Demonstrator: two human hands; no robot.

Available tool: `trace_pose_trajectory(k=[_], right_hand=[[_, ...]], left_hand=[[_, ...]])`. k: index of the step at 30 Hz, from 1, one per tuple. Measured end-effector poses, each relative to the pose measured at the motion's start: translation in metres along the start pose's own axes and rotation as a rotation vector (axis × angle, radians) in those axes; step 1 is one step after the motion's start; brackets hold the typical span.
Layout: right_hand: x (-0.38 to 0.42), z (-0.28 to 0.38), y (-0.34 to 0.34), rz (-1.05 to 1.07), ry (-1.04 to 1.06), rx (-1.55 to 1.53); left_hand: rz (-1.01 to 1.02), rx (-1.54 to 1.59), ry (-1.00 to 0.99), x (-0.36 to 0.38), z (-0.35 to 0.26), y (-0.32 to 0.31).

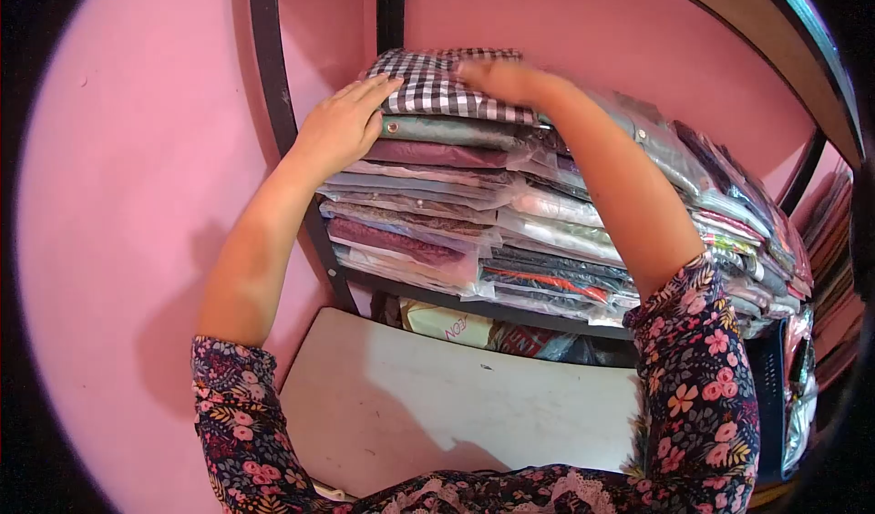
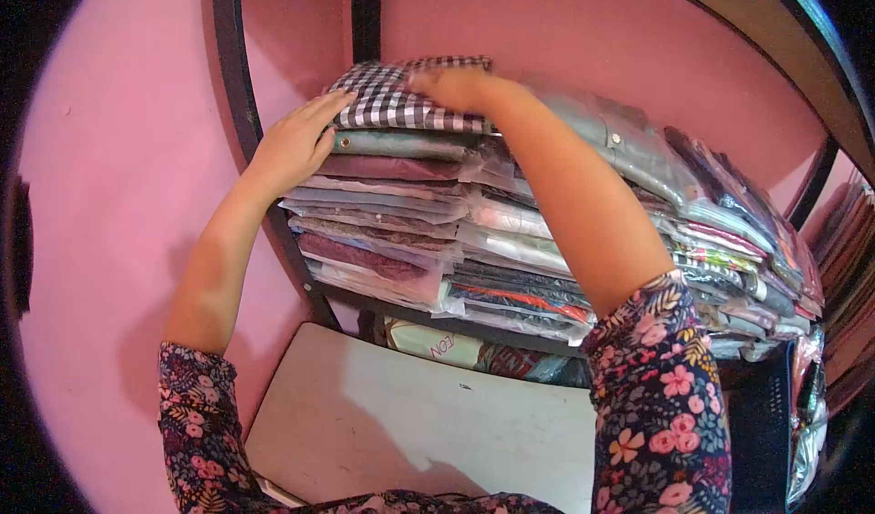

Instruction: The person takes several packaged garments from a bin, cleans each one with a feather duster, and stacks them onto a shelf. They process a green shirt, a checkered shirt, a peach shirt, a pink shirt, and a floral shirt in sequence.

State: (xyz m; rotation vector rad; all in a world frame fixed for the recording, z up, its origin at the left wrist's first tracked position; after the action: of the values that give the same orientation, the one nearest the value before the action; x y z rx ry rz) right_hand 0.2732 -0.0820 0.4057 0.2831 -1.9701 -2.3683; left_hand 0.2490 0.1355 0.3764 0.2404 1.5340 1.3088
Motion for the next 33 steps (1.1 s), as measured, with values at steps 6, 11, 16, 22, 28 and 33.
trace_pose_trajectory(k=[6,11,16,22,28,33], right_hand=[[0.013,0.000,0.003,-0.165,-0.025,-0.065],[0.064,0.029,-0.025,-0.036,0.076,0.001],[0.179,0.048,-0.034,-0.639,0.420,-0.018],[0.308,-0.010,-0.206,-0.243,0.201,-0.351],[0.452,-0.039,-0.458,0.347,-0.021,-0.318],[0.500,-0.001,-0.503,0.620,-0.045,-0.194]], left_hand=[[0.059,-0.045,0.096,-0.008,0.016,-0.004],[0.073,-0.040,0.138,0.004,0.021,-0.001],[-0.035,0.075,0.135,0.084,-0.046,0.017],[0.505,0.757,0.267,0.327,-0.119,-0.097],[0.981,0.824,0.940,0.552,-0.254,-0.110],[1.120,0.863,1.044,0.550,-0.323,-0.067]])
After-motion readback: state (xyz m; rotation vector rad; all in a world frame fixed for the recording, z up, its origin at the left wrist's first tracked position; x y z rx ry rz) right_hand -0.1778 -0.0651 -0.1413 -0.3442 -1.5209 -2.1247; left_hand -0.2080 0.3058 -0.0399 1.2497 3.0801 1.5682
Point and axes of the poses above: each hand's wrist, its own x-axis away from the middle knuckle, its own y-axis out of the back of the hand, z = x × y, the point moved 6 cm from there along -x, towards the middle knuckle, and after that the axes turned 11 degrees about z, right-handed, at the moved point
